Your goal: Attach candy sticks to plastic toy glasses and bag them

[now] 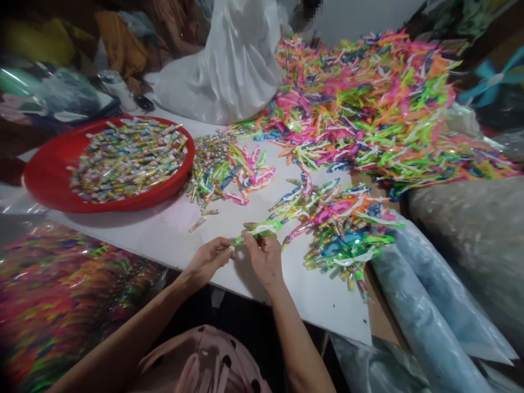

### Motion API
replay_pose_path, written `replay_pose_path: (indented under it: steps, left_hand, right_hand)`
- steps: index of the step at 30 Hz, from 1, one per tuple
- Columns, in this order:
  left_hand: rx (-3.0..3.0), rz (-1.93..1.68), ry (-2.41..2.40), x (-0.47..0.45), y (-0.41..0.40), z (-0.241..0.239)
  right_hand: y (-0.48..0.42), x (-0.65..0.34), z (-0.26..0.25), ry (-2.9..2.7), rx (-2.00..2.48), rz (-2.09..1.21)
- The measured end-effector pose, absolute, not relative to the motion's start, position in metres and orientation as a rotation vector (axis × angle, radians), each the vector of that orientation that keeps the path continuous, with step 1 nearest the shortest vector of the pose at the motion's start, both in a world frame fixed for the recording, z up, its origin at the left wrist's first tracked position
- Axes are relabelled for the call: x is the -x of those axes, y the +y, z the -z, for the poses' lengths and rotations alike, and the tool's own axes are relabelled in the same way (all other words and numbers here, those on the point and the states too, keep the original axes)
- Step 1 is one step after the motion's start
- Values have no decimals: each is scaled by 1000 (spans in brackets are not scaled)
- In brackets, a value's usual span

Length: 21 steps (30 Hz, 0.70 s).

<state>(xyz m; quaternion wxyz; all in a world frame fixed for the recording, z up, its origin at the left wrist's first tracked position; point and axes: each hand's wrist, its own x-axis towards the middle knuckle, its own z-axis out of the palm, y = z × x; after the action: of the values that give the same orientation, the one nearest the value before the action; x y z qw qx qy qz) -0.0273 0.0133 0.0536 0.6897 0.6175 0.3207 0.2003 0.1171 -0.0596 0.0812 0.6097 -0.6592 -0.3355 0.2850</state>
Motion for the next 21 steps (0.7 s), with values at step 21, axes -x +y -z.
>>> replay_pose_path:
  steps: [21]
  left_hand:
    - [-1106, -367, 582, 25, -1, -39]
  right_hand:
    - [-70, -117, -60, -619, 1466, -738]
